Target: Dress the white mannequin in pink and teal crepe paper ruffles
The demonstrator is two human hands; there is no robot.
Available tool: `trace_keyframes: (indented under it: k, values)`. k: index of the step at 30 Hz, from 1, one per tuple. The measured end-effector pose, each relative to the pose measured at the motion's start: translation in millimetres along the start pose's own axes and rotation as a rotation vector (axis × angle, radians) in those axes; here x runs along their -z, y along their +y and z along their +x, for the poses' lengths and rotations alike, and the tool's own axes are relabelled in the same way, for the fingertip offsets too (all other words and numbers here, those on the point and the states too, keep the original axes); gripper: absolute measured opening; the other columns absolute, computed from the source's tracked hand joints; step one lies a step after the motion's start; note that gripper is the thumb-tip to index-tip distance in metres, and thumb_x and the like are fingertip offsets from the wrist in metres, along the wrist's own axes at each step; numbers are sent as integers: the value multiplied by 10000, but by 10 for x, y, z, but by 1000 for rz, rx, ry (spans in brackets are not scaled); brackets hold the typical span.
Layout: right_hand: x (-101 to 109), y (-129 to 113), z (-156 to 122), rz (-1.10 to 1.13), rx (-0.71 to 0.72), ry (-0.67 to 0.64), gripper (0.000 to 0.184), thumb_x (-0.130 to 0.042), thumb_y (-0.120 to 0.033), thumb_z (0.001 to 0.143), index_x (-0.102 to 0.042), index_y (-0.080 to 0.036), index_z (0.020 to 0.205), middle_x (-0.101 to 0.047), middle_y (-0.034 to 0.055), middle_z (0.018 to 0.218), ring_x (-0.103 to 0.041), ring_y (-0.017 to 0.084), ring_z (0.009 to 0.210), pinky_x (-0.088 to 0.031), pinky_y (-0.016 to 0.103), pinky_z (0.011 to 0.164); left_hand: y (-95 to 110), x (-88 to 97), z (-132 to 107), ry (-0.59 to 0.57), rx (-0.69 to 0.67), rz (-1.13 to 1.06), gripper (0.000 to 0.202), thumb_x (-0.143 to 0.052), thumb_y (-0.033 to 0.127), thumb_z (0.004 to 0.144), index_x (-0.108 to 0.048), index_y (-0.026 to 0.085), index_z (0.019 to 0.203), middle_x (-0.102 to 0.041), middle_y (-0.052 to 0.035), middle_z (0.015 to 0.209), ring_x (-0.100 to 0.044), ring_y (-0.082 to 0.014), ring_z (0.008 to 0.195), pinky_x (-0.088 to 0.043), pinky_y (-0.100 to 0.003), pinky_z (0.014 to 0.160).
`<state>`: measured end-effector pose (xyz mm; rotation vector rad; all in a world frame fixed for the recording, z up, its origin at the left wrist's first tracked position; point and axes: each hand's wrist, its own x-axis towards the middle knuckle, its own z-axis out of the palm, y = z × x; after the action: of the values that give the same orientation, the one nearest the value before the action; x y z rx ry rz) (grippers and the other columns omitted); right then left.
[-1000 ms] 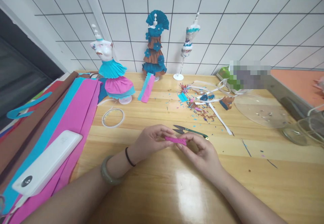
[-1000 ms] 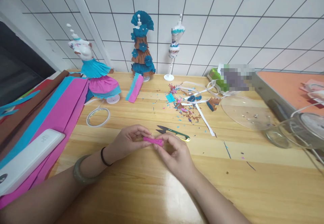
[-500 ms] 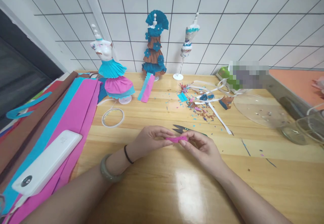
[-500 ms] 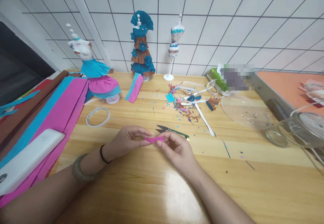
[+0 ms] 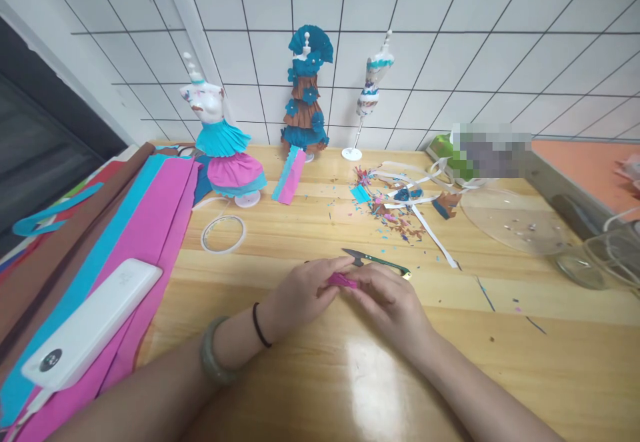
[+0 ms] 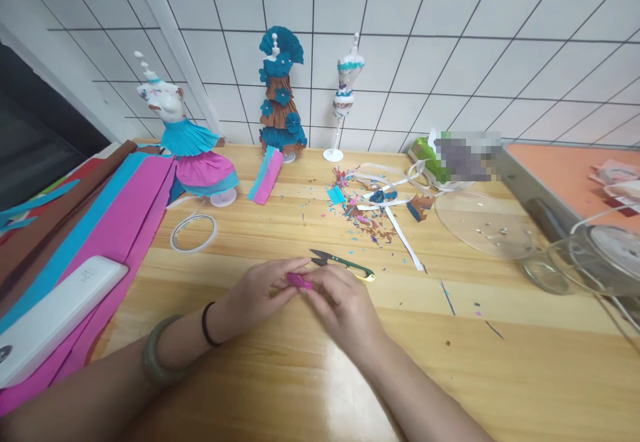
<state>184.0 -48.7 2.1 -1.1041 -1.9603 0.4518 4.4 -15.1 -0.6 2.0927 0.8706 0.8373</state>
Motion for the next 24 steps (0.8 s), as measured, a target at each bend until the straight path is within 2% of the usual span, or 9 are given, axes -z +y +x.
trace_keyframes:
  k: [3,5,8,11,14,16,20,24]
  values:
    - [37,6,-4,-5,-38,-27,105,-563,-263,869,-630,-220,937,-692,53,832,-643,173,765,-516,291,661,-27,-3,3,-14,92,-102,358,-549,168,817,-581,205,1171,-695,-63,1079,-666,-177,957,-524,-306,872]
    - [83,42,3,-41,-58,2,127,-565,-291,866,-626,-213,945,-688,60,841,-644,183,785,-522,305,680,-58,-6,11,-3,164,-232,315,-582,196,804,-615,192,1117,-712,-58,1027,-681,-169,905,-543,-283,826]
    - [137,141,20,-217,-68,85,193,-544,-297,873,-624,-198,1019,-694,95,949,-639,228,900,-517,388,795,-97,-11,28,28,269,-414,245,-626,228,780,-669,162,1012,-719,-60,997,-684,-166,894,-548,-272,830]
    - [145,250,16,-412,-64,17,246,-529,-284,878,-640,-158,1058,-696,131,1001,-627,267,935,-507,440,826,-107,-7,45,64,333,-461,216,-660,252,759,-697,146,943,-720,-62,966,-677,-160,895,-543,-260,838]
    - [142,314,-21,-504,-62,-112,258,-476,-260,902,-664,-155,1044,-710,126,957,-640,257,859,-524,416,763,-103,2,55,93,316,-442,201,-669,253,752,-706,149,921,-712,-62,936,-669,-154,873,-543,-258,824]
    - [150,334,-51,-546,-66,-141,282,-439,-244,914,-661,-165,1069,-714,122,943,-647,252,836,-528,400,734,-103,9,59,109,275,-413,183,-671,259,752,-709,156,899,-701,-63,915,-661,-154,855,-544,-260,805]
    - [162,366,-77,-564,-145,-60,332,-378,-200,915,-644,-167,1111,-715,129,918,-667,259,804,-539,396,682,-95,18,62,118,232,-394,143,-668,261,752,-707,159,845,-686,-67,883,-651,-152,830,-545,-259,775]
    - [134,335,-48,-292,-207,67,287,-396,-255,930,-617,-202,1105,-700,97,1005,-666,227,903,-540,369,775,-78,16,58,117,238,-420,119,-666,249,748,-690,155,815,-684,-59,852,-650,-146,808,-538,-253,762]
